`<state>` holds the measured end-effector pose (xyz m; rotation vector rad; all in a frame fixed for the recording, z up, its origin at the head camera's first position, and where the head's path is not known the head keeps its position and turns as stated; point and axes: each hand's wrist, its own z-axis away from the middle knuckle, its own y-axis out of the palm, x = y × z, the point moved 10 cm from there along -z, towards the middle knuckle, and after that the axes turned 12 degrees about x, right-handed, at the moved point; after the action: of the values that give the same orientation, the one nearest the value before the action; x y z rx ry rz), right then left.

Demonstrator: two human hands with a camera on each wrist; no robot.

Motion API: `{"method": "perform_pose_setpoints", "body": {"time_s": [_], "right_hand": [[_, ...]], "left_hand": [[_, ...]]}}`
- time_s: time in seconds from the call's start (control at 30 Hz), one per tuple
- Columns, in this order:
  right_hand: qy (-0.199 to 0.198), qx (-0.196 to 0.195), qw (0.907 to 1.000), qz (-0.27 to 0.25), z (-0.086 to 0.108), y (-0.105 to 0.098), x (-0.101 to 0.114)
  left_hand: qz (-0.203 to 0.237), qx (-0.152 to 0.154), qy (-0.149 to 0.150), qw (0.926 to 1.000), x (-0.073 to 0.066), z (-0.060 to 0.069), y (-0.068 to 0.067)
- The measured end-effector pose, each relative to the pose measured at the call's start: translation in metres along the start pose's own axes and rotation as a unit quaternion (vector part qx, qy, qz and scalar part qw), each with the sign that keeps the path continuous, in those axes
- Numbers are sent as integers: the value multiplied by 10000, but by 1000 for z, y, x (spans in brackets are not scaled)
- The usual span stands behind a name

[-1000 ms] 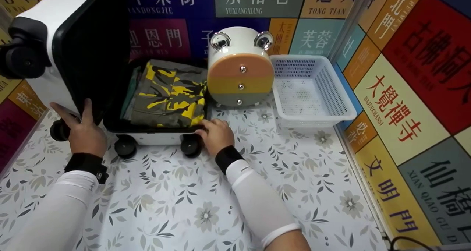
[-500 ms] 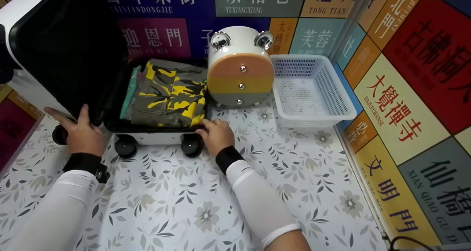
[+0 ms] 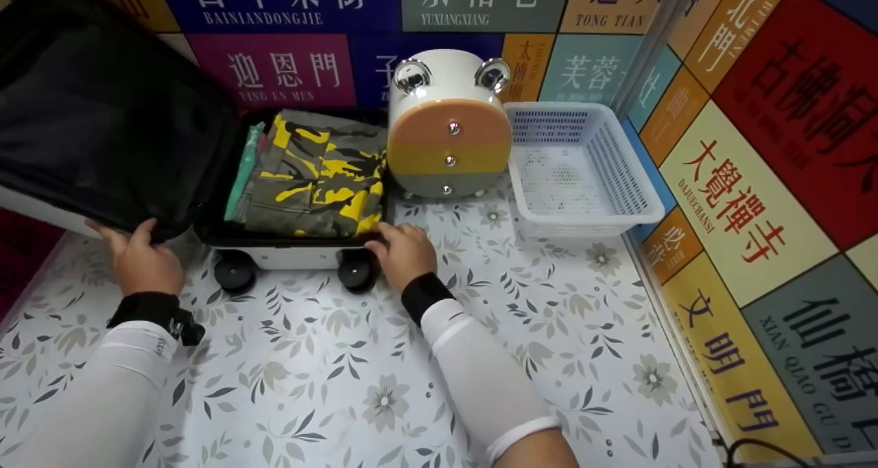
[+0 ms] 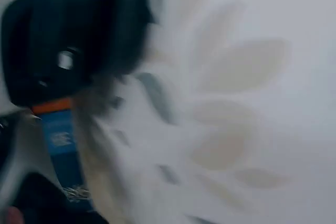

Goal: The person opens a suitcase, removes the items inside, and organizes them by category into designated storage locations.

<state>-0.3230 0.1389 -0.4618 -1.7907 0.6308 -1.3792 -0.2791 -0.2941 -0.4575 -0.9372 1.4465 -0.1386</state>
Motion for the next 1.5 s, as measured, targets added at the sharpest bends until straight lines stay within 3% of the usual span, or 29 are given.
{"method": "perform_pose_setpoints", "body": {"time_s": [0.23, 0.47, 0.7, 1.0, 1.3, 1.4, 1.5], "right_hand": [[38, 1, 9999, -166, 2, 0, -5], [74, -7, 9998, -172, 4, -1, -8], [115, 58, 9996, -246, 5, 2, -10], [247, 234, 9986, -395, 4, 6, -10], [199, 122, 9989, -409, 6, 4, -12], [190, 182, 9988, -414, 4, 4, -10], [216, 369, 9981, -439, 3, 3, -8]], "left_hand": [[135, -33, -406, 9991, 24, 1, -3], [-2, 281, -525, 9982, 22, -1, 2], [-514, 586, -755, 9941, 26, -3, 5], [-629, 614, -834, 9926, 27, 2, 4], [-775, 660, -741, 9920, 21, 1, 4], [-1022, 1052, -835, 9856, 18, -3, 2], [-1509, 1852, -969, 9662, 10, -9, -1]]}}
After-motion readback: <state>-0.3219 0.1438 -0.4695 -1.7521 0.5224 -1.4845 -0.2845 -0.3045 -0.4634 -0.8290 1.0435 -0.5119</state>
